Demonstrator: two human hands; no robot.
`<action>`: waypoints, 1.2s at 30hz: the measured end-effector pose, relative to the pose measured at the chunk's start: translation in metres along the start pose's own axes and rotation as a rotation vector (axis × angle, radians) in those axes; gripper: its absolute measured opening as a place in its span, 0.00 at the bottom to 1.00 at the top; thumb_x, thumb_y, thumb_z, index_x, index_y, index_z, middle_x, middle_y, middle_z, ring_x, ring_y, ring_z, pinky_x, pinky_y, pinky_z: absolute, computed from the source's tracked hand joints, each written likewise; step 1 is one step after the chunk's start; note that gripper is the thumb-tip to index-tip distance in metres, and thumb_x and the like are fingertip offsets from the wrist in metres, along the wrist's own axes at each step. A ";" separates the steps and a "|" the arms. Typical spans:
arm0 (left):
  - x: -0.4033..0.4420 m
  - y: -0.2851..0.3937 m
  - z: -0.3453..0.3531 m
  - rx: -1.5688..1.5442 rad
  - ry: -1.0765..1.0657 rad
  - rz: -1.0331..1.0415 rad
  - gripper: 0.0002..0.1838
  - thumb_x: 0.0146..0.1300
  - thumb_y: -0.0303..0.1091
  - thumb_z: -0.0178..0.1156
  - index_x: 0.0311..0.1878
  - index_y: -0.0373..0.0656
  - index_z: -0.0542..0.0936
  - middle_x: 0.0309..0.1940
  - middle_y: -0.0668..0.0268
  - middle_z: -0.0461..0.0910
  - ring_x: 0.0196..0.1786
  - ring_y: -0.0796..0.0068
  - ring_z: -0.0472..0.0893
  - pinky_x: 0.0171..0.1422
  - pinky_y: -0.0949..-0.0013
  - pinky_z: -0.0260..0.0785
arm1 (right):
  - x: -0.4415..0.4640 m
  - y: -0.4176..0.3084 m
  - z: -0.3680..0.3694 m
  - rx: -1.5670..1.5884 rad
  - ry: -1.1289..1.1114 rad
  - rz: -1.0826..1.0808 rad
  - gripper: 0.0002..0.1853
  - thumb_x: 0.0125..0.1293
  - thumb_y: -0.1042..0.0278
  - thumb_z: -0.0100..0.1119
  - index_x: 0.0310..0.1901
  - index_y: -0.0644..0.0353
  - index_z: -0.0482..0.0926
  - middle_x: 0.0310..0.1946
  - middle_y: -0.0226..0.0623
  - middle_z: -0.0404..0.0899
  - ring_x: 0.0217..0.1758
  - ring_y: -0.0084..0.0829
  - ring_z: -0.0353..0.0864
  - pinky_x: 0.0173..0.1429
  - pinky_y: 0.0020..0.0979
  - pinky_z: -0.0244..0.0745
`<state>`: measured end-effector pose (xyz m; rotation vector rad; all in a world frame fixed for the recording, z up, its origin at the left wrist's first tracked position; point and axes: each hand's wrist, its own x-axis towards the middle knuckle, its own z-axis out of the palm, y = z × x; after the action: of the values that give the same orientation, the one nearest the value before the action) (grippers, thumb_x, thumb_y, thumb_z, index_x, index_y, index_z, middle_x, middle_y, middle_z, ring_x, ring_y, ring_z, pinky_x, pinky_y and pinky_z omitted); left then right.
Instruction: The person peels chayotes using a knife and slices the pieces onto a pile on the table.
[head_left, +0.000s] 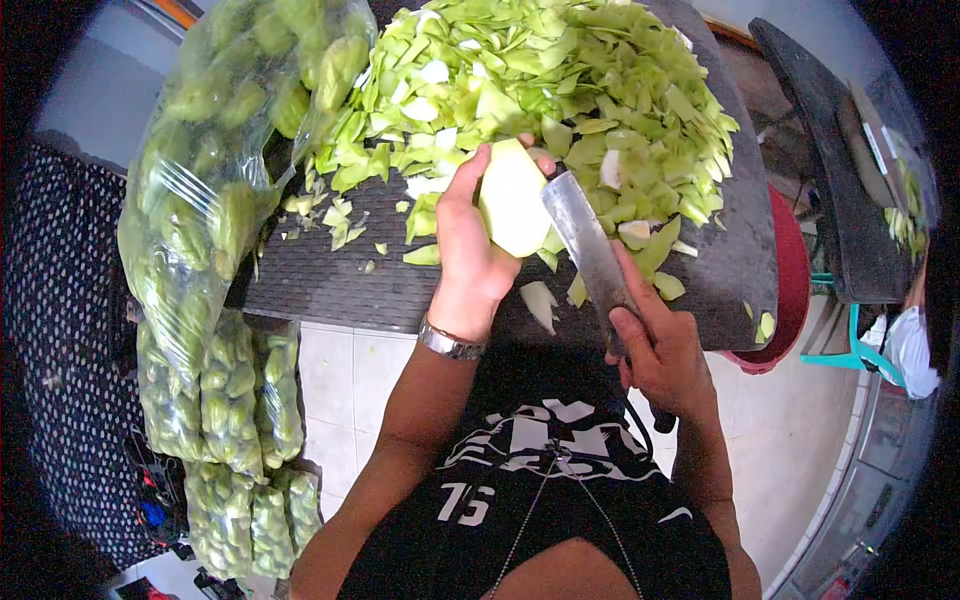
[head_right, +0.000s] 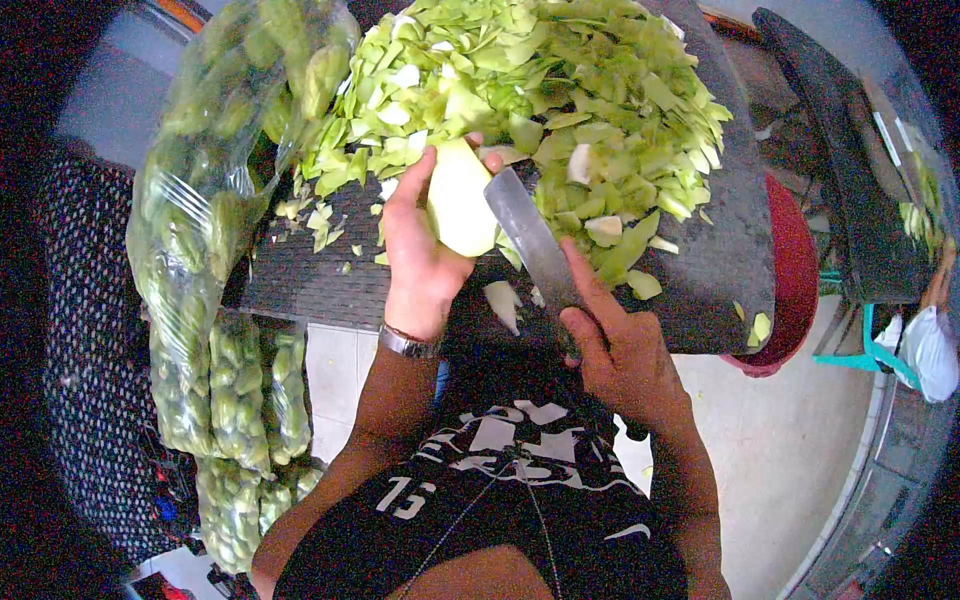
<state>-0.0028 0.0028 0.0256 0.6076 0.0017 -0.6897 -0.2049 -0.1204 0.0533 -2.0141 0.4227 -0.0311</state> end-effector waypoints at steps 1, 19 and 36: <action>0.000 0.000 0.001 -0.002 -0.001 -0.016 0.25 0.78 0.46 0.50 0.61 0.32 0.79 0.49 0.54 0.87 0.49 0.59 0.87 0.59 0.61 0.79 | 0.000 0.000 -0.001 -0.036 0.004 0.007 0.33 0.77 0.71 0.54 0.81 0.46 0.60 0.27 0.54 0.84 0.28 0.47 0.89 0.37 0.42 0.82; -0.005 -0.023 0.011 0.143 0.065 0.021 0.26 0.81 0.53 0.45 0.60 0.38 0.78 0.40 0.54 0.86 0.39 0.57 0.86 0.48 0.54 0.81 | 0.004 -0.002 0.005 0.116 -0.027 0.044 0.31 0.77 0.72 0.53 0.79 0.50 0.63 0.27 0.41 0.83 0.21 0.24 0.81 0.28 0.31 0.79; 0.003 -0.034 0.002 0.341 0.197 0.170 0.33 0.82 0.63 0.37 0.56 0.42 0.79 0.37 0.58 0.86 0.36 0.64 0.87 0.40 0.60 0.81 | 0.006 0.009 0.000 0.482 -0.221 0.264 0.31 0.80 0.65 0.53 0.82 0.47 0.59 0.28 0.31 0.80 0.17 0.22 0.76 0.19 0.26 0.73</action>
<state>-0.0215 -0.0204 0.0090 0.9898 0.0151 -0.4651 -0.2018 -0.1259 0.0449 -1.4583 0.4833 0.2304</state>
